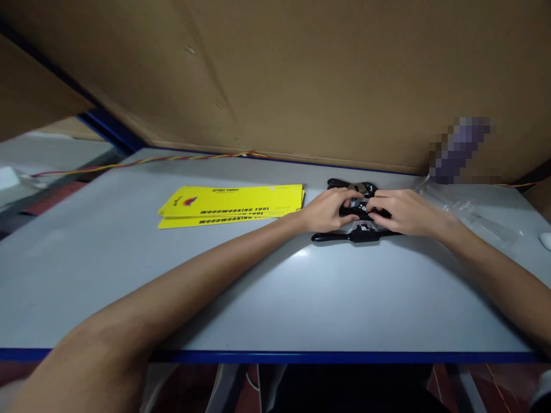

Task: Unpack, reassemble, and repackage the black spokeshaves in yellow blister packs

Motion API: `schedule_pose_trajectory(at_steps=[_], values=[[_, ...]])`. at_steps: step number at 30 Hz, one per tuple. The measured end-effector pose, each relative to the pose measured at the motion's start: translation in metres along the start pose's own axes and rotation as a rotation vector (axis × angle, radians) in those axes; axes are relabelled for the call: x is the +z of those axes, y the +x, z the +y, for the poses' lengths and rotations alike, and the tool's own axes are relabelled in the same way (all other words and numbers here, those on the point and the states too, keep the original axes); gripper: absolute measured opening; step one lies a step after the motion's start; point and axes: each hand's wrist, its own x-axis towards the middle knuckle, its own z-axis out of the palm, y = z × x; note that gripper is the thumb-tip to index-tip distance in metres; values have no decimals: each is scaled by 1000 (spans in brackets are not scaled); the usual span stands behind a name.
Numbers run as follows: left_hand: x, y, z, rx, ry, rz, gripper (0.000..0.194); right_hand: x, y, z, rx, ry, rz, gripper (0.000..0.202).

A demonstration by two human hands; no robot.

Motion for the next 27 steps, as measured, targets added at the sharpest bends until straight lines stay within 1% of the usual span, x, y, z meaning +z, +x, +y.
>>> schedule_pose_trajectory(at_steps=[4, 9, 14, 18, 23, 26, 27], values=[[1, 0, 0, -7, 5, 4, 56, -1, 0, -3, -43, 46, -14, 19], [0, 0, 1, -9, 6, -11, 56, 2, 0, 2, 14, 85, 49, 15], [0, 0, 1, -5, 9, -10, 51, 2, -1, 1, 21, 67, 62, 29], [0, 0, 1, -5, 10, -8, 53, 1, -1, -2, 40, -8, 26, 28], [0, -1, 1, 9, 10, -3, 49, -1, -2, -2, -19, -61, 35, 40], [0, -1, 0, -1, 6, -8, 54, -5, -2, -3, 5, -97, 12, 28], [0, -1, 0, -6, 6, -11, 55, -6, -2, -3, 15, -92, 1, 27]])
